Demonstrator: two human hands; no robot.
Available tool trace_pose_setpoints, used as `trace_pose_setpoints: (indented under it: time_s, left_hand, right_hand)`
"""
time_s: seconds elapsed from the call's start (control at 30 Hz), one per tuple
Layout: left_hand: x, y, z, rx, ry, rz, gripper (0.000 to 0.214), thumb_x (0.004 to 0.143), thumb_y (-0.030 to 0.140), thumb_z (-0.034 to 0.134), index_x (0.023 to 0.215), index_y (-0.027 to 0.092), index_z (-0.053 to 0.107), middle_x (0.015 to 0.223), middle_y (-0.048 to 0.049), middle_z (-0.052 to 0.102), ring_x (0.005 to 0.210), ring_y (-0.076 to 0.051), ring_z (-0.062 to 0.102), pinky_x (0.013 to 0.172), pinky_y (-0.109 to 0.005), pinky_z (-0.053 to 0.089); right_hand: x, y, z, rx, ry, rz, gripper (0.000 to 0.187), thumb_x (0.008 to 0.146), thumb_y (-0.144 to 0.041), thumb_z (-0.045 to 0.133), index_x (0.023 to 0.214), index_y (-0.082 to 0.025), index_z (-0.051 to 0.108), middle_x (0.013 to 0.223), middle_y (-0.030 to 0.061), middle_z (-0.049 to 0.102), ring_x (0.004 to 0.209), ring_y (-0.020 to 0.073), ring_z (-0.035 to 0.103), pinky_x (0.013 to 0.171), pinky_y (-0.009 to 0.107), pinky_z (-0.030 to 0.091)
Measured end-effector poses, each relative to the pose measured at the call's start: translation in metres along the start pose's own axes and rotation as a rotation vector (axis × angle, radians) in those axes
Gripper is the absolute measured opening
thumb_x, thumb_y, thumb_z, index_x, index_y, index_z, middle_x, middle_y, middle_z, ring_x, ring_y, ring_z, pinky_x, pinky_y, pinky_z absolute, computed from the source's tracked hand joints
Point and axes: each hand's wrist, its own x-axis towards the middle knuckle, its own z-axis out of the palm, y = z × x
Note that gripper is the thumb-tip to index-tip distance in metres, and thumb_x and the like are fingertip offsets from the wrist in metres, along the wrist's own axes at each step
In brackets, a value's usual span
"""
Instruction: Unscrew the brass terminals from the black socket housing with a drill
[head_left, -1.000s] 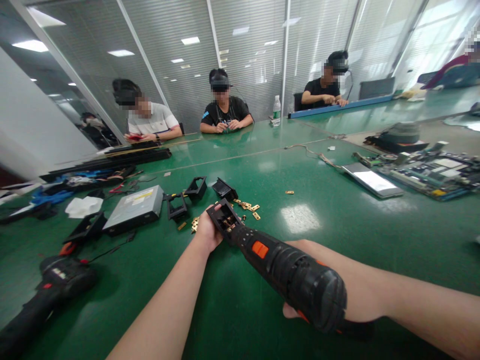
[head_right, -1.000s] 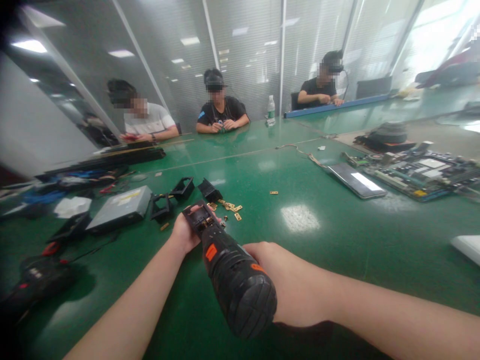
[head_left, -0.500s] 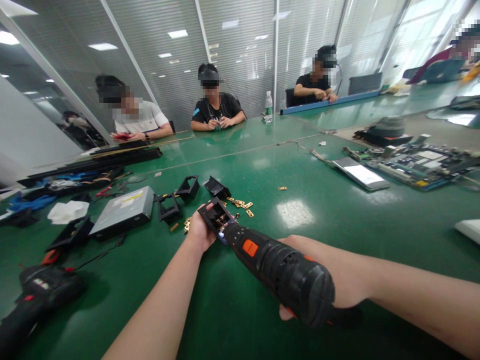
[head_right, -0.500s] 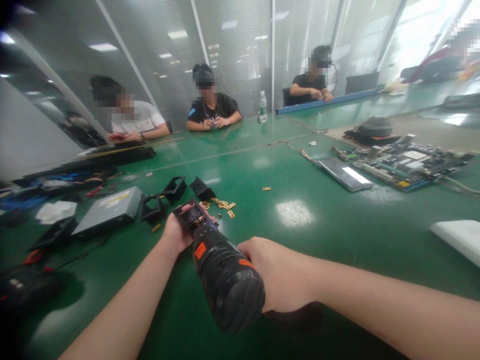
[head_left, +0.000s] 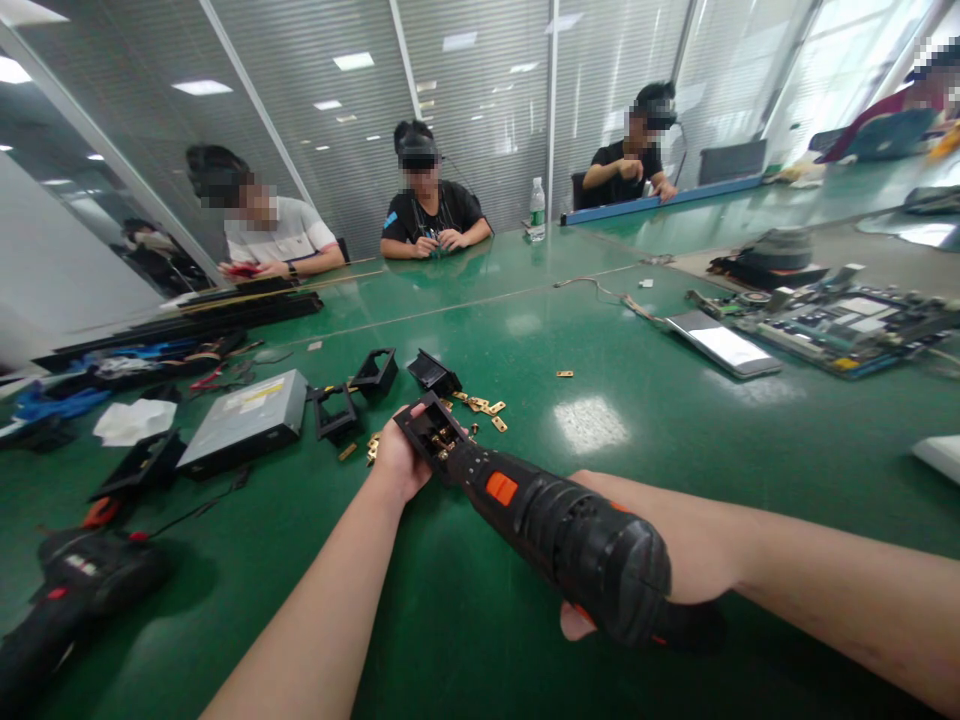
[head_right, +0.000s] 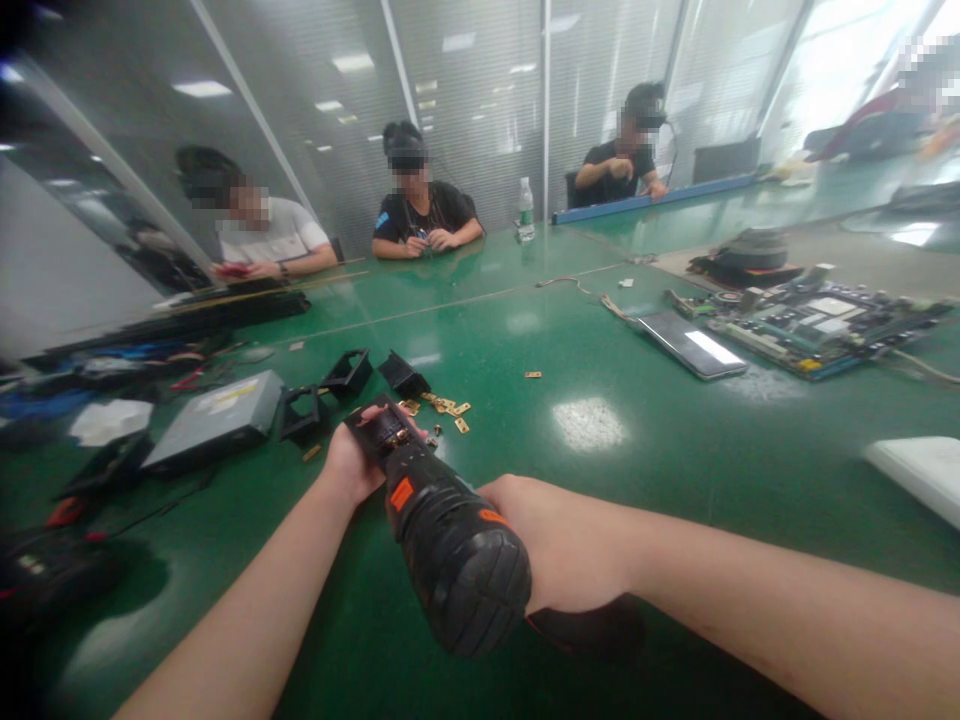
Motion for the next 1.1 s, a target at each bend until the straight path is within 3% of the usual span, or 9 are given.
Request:
trace_pose_setpoints:
  time_s: [0.4,0.63,0.83,1.1]
  left_hand:
    - [-0.0019,0.0003,0.0027,0.017,-0.006,0.019,0.027,0.081,0.032,0.046,0.083,0.012,0.065,0.070,-0.0117,0.067,0.073,-0.031,0.069,0.061,-0.044,0.056]
    - [-0.0037,0.0008,0.0044,0.039,0.011,0.027,0.026,0.080,0.033,0.047,0.079,0.014,0.064,0.069,-0.0114,0.067,0.072,-0.032,0.069,0.059,-0.044,0.055]
    - [-0.0024,0.0006,0.0026,0.028,0.010,0.000,0.026,0.080,0.031,0.046,0.081,0.014,0.065,0.070,-0.0112,0.068,0.073,-0.031,0.069,0.060,-0.043,0.056]
    - [-0.0012,0.0003,0.0019,0.032,-0.019,0.014,0.028,0.081,0.034,0.046,0.078,0.012,0.064,0.070,-0.0125,0.067,0.072,-0.031,0.069,0.060,-0.043,0.056]
  right_hand:
    - [0.0005,-0.0025,0.0024,0.068,0.040,0.062,0.032,0.063,-0.020,0.081,0.084,-0.015,0.056,0.078,-0.0034,0.056,0.074,0.0136,0.052,0.069,0.025,0.046]
    - [0.0006,0.0052,0.0024,0.045,0.024,0.078,0.023,0.063,-0.021,0.079,0.065,-0.014,0.058,0.062,-0.0053,0.051,0.062,0.0115,0.049,0.058,0.023,0.043]
    - [-0.0005,0.0060,0.0022,0.067,0.002,0.055,0.017,0.065,-0.018,0.078,0.065,-0.014,0.061,0.066,-0.0034,0.058,0.064,0.0126,0.054,0.059,0.024,0.044]
    - [0.0015,0.0024,0.0041,0.025,0.024,0.087,0.025,0.061,-0.021,0.080,0.065,-0.014,0.056,0.065,-0.0039,0.054,0.063,0.0126,0.051,0.059,0.024,0.044]
